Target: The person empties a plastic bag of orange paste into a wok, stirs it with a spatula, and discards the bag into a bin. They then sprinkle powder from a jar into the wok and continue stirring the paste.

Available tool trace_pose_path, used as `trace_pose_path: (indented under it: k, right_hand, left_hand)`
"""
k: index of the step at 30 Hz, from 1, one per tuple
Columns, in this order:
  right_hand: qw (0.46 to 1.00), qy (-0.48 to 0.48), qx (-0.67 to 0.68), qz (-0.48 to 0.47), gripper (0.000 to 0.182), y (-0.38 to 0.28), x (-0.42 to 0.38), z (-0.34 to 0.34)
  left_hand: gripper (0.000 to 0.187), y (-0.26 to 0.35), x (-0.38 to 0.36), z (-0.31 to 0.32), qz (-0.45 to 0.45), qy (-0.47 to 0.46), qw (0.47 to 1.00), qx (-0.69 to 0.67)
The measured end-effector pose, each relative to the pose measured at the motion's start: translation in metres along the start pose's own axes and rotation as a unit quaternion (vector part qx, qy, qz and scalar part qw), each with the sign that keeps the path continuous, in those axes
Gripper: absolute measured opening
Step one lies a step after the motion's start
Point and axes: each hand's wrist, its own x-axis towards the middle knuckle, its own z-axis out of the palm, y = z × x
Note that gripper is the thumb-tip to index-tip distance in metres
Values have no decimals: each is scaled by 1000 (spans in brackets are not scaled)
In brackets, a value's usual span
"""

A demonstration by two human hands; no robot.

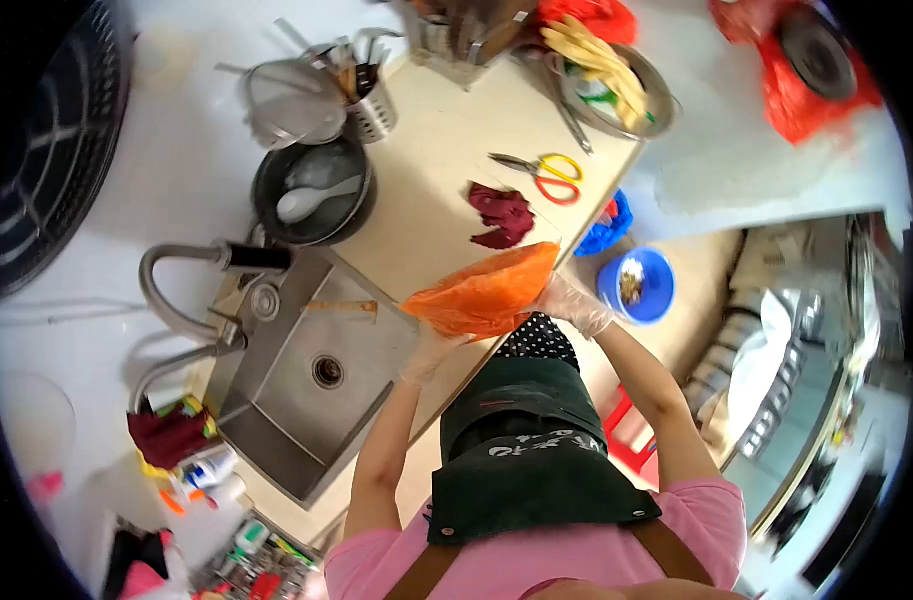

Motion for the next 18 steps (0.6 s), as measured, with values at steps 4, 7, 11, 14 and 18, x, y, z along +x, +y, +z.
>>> trace_pose_path:
  k: [4, 7, 11, 14, 18]
  right_hand:
    - [975, 90, 201, -7, 51, 12, -51, 33]
    - [971, 166, 159, 68, 46, -6, -164, 30]
    - [938, 261, 213, 81, 55, 19, -267, 65]
    - [887, 342, 307, -39, 64, 28, -352, 108]
    - [813, 491, 295, -102, 70, 74, -457, 182]
  left_hand:
    - [69, 31, -7, -11, 4, -105, 973, 205]
    - [52, -11, -30, 44, 31, -239, 947, 214]
    - [50, 25, -78, 136, -107, -326, 932, 116]
    - [56, -4, -101, 176, -57, -486, 844, 220]
    - [60, -63, -147, 240, -267, -574, 745, 209]
